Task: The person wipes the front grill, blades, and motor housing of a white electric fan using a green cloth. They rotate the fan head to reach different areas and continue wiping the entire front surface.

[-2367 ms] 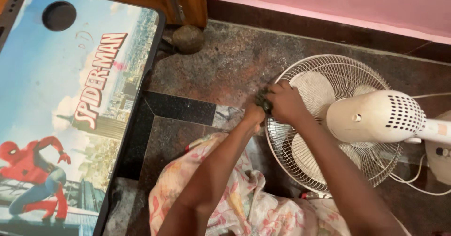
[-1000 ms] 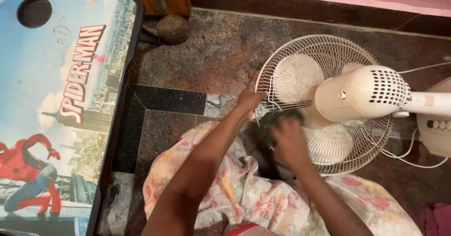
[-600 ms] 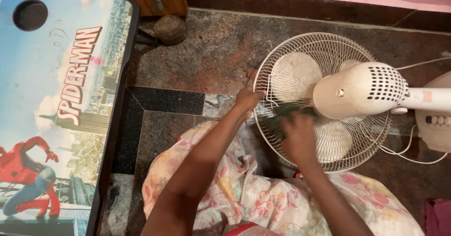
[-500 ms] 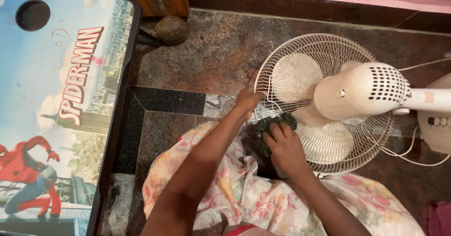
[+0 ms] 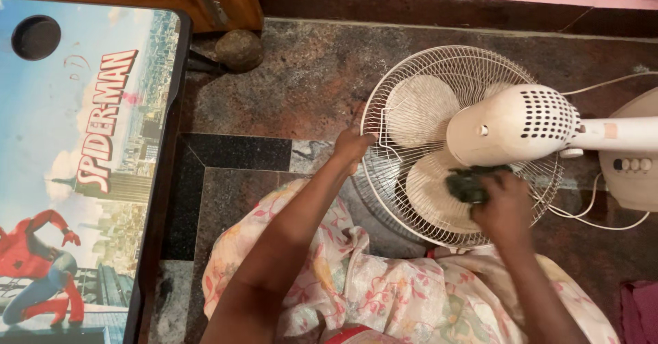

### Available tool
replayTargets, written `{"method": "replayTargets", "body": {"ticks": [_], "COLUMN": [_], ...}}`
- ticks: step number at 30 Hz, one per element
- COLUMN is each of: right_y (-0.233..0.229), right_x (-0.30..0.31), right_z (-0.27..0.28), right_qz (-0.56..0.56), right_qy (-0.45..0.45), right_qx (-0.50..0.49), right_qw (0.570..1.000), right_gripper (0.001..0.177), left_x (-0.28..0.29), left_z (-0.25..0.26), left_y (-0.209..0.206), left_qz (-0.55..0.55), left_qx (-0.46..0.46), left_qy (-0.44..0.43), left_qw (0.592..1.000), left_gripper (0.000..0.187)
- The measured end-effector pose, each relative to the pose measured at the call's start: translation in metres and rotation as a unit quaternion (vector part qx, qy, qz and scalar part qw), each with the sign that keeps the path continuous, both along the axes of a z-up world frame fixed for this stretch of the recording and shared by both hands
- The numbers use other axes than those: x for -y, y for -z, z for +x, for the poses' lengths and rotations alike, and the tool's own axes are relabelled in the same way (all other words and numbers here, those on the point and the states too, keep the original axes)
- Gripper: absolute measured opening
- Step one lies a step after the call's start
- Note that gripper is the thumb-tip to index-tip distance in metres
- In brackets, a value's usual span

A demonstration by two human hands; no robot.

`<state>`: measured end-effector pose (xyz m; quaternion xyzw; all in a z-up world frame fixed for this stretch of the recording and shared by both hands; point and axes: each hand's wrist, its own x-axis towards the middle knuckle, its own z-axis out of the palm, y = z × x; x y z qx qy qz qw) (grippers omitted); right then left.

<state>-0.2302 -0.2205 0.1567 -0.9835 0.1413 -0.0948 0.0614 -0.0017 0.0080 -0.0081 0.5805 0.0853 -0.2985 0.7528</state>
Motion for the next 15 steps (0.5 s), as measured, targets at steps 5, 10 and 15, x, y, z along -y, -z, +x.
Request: {"method": "replayTargets", "body": {"ticks": [5,10,15], "right_y": [0.015,0.005,-0.003], "right_x": [-0.047,-0.012,0.025], "right_z": [0.004,0.003,0.002], "right_qz": [-0.043,0.012,-0.057], "right_qy": [-0.175,-0.038,0.056], "right_qx": [0.031,-0.03,-0.032], "right_qw": [0.983,0.999,0.996], "right_gripper": [0.064,0.062,0.054], "left_x": [0.001,-0.005,-0.005], "left_z": [0.0,0.001,0.005], "left_y": [-0.002,-0.004,-0.002], "left_qz": [-0.019,-0.001,-0.009], "left_qx": [0.042,-0.013,-0.005], "left_qy": [-0.003,0.012,0.01], "left_qw": [0.999,1.0,1.0], "left_gripper": [0.03,0.023,0.021]}}
